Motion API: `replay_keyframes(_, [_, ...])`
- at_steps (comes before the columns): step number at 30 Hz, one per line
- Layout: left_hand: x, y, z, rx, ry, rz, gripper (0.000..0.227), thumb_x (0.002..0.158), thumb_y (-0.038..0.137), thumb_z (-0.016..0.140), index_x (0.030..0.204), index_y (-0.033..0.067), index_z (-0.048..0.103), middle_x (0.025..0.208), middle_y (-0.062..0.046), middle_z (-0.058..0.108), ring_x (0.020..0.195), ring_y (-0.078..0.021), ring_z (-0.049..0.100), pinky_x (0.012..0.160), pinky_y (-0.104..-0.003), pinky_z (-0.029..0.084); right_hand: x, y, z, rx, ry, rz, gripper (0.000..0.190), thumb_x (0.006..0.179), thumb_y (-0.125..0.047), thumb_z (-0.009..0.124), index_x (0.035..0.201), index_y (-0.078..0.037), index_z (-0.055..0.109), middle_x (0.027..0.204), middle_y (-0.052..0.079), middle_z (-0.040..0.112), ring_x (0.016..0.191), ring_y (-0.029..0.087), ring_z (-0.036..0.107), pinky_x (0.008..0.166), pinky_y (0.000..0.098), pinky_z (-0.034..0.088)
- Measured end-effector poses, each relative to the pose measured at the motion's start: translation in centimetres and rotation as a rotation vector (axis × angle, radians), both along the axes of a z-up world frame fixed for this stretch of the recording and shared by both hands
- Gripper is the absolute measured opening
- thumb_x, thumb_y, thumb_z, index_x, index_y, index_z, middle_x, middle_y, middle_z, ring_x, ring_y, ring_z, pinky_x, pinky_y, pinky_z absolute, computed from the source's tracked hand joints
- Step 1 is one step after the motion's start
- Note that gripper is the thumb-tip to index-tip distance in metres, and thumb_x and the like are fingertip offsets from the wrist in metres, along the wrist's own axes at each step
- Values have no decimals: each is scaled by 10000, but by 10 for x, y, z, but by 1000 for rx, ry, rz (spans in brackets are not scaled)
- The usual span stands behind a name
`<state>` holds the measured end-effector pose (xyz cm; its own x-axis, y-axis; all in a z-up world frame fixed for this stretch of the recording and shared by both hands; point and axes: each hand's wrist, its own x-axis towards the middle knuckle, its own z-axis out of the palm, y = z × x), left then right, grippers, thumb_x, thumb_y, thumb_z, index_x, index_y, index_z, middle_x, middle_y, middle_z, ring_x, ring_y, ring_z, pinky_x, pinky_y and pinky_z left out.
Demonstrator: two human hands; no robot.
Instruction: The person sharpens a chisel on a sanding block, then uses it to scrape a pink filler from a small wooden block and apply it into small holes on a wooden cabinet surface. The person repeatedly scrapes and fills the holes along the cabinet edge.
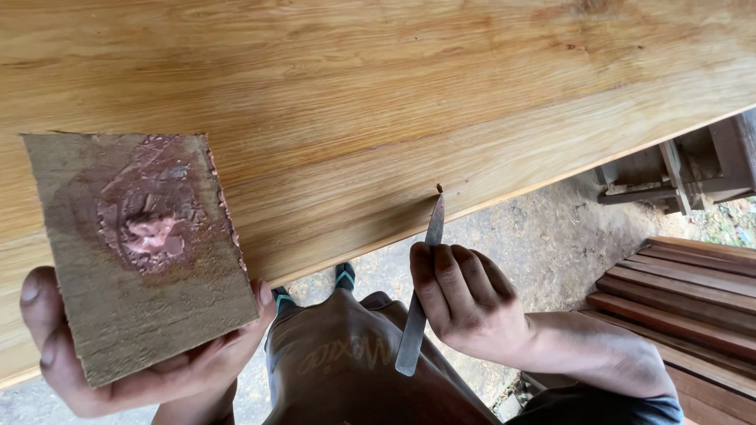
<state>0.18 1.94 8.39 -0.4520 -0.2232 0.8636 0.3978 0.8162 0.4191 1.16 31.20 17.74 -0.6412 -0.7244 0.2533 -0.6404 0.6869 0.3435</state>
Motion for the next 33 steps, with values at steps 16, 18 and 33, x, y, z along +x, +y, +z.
replay_keyframes(16, [34, -35, -8, -390, -226, -35, 1127, 969, 516, 801, 1692, 170, 9, 1685, -143, 188, 1568, -341, 301, 1275, -515, 398, -7, 3, -18, 50, 84, -47, 290, 1018, -140, 608, 1203, 76, 666, 934, 134, 628, 809, 198, 676, 673, 310, 640])
replay_keyframes(18, [29, -30, -1, -366, -186, -44, 1204, 931, 522, 841, 1695, 153, -13, 1674, -160, 181, 1577, -330, 266, 1273, -515, 365, -12, 2, -23, 77, 100, -36, 284, 1012, -169, 627, 1165, 64, 682, 857, 90, 599, 728, 166, 649, 577, 286, 601])
replay_keyframes(33, [-15, 38, 17, 416, 34, -304, 1169, 627, 302, 933, 1588, 311, 266, 1550, -11, 432, 1440, -203, 440, 1264, -463, 384, -6, 36, -34, -325, 310, 100, 105, 965, 3, 705, 1053, 54, 680, 974, 143, 682, 798, 206, 713, 603, 261, 603])
